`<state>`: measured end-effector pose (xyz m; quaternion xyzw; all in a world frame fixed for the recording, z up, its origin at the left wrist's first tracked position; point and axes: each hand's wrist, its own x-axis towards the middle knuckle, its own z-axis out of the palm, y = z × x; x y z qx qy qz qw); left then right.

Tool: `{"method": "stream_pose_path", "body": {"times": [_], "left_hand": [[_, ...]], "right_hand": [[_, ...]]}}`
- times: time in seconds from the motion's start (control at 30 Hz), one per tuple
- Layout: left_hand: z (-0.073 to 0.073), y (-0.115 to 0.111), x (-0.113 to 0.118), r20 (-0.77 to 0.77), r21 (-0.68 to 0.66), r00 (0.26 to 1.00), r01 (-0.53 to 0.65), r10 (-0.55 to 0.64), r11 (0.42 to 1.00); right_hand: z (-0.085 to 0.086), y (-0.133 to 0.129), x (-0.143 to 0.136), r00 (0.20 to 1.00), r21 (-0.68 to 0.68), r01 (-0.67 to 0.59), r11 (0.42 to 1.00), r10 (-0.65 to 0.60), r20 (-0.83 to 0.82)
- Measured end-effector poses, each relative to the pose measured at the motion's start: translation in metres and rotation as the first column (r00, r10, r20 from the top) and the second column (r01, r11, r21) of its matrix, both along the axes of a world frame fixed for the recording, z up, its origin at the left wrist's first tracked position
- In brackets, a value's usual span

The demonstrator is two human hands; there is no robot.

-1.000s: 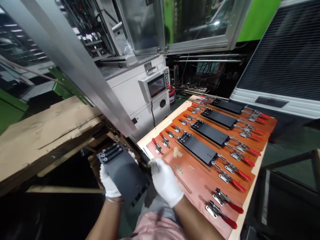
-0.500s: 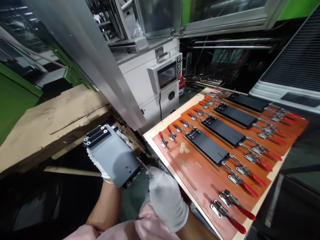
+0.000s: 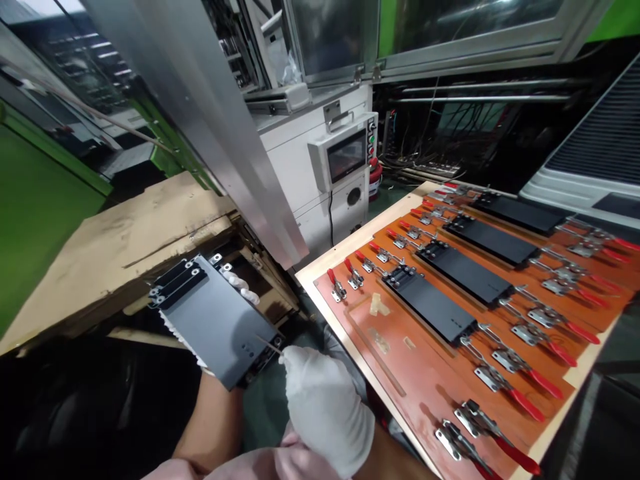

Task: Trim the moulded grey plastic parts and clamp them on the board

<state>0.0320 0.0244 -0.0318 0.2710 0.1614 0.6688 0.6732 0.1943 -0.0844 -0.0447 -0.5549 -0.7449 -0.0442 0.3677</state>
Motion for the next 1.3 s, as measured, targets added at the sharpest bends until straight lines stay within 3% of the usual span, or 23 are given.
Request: {"method": "stream_pose_path", "body": {"times": [0.1,0.2,0.33,0.47,0.57,0.73,0.97,1.13,1.3], "left_hand": [[0.005,-0.001,-0.001,0.006,0.05,1.0,0.01,-0.01,0.999],[0.008,-0.003,-0.003,-0.02,0.07,1.0,0.02,-0.018,0.997],[0.004,-0.004,-0.009,0.017,0.048,1.0,-0.004,0.004,0.999],[-0.003,-0.002,-0.014,0.06,0.041,0.998,-0.012,0.009,0.999],[-0.005,-0.002,-0.015,0.037,0.007,0.999,-0.034,0.033,0.999],[-0.004,-0.003,-0.011,0.057,-0.01,0.996,-0.072,0.073,0.997],[-0.002,0.001,-0.007,0.069,0.081,0.997,-0.05,0.044,0.995],[-0.005,0.002,-0.006,0.089,0.07,0.993,-0.083,0.077,0.994],[-0.006,-0.001,-0.008,0.105,0.054,0.994,-0.048,0.042,0.997]], "right_hand": [[-0.001,0.004,0.0,0.998,0.105,0.05,0.993,-0.047,-0.036],[-0.005,0.004,-0.003,0.996,0.123,0.089,0.988,-0.088,-0.013],[-0.008,0.0,-0.008,0.995,0.042,0.097,0.994,-0.097,0.009],[-0.011,-0.004,-0.012,0.997,-0.126,0.009,0.992,-0.019,-0.075],[-0.014,-0.006,-0.013,0.997,-0.175,-0.027,0.984,0.013,-0.081],[-0.015,-0.008,-0.018,0.995,-0.141,-0.061,0.988,0.049,-0.09],[-0.016,-0.016,-0.026,0.994,-0.111,-0.056,0.992,0.065,0.084],[-0.017,-0.023,-0.029,0.997,-0.144,-0.061,0.988,0.066,0.03],[-0.017,-0.022,-0.031,0.997,0.017,-0.073,0.997,0.073,-0.004]]}}
